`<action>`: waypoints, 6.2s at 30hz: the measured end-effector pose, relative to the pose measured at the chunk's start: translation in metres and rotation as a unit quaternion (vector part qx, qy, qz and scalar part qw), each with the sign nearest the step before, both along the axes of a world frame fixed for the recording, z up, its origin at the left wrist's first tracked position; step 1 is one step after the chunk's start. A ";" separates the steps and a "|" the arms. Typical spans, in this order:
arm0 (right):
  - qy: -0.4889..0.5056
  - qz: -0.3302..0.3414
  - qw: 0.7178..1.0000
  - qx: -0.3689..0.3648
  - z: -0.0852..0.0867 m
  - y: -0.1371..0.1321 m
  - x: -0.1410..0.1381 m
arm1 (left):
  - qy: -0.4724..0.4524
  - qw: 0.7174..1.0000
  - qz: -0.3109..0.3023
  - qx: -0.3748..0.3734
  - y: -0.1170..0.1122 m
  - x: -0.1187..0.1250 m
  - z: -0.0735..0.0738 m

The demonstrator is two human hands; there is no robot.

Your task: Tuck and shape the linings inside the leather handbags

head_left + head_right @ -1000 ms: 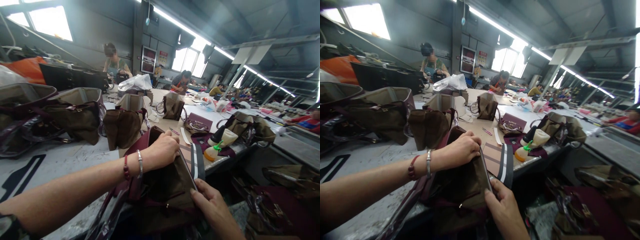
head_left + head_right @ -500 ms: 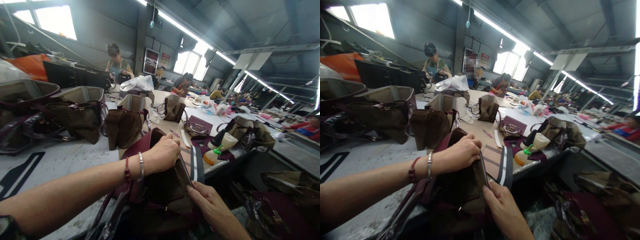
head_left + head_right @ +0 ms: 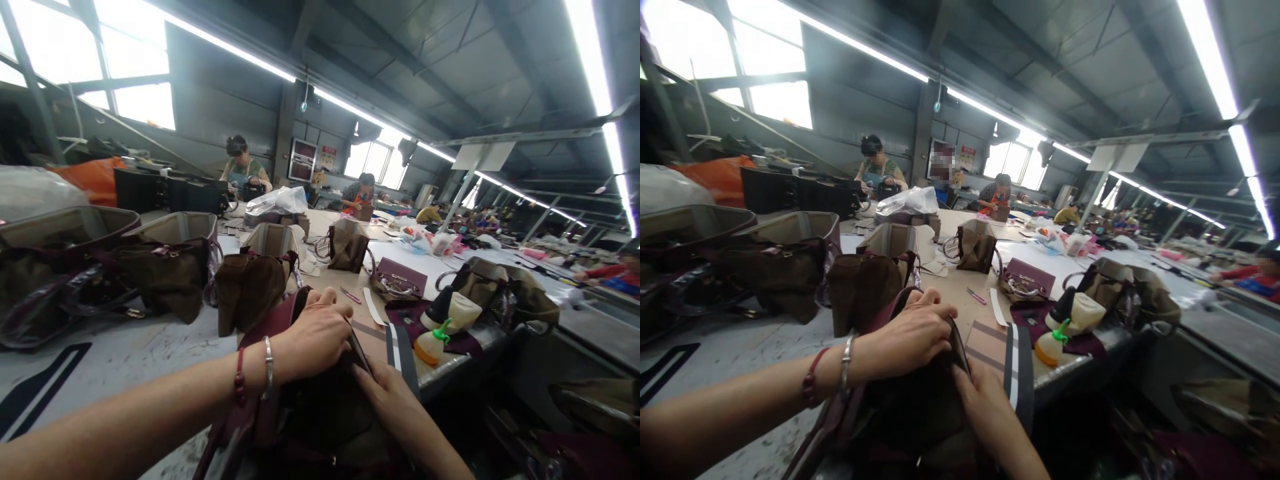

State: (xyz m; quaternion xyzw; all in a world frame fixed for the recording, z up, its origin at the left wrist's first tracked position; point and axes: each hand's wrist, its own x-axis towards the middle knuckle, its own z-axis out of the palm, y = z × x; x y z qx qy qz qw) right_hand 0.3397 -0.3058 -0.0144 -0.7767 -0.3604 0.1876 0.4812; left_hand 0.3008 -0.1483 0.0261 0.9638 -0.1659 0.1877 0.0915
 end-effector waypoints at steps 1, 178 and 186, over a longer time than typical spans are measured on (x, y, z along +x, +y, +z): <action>-0.001 0.002 1.000 -0.001 0.000 0.000 0.000 | 0.006 1.000 0.002 0.005 0.005 -0.001 0.001; -0.607 0.058 0.780 -0.138 0.048 0.156 -0.040 | 0.102 0.802 0.142 -0.571 0.127 -0.122 -0.037; -0.586 0.058 0.790 -0.173 0.053 0.158 -0.041 | 0.095 0.792 0.173 -0.577 0.119 -0.119 -0.031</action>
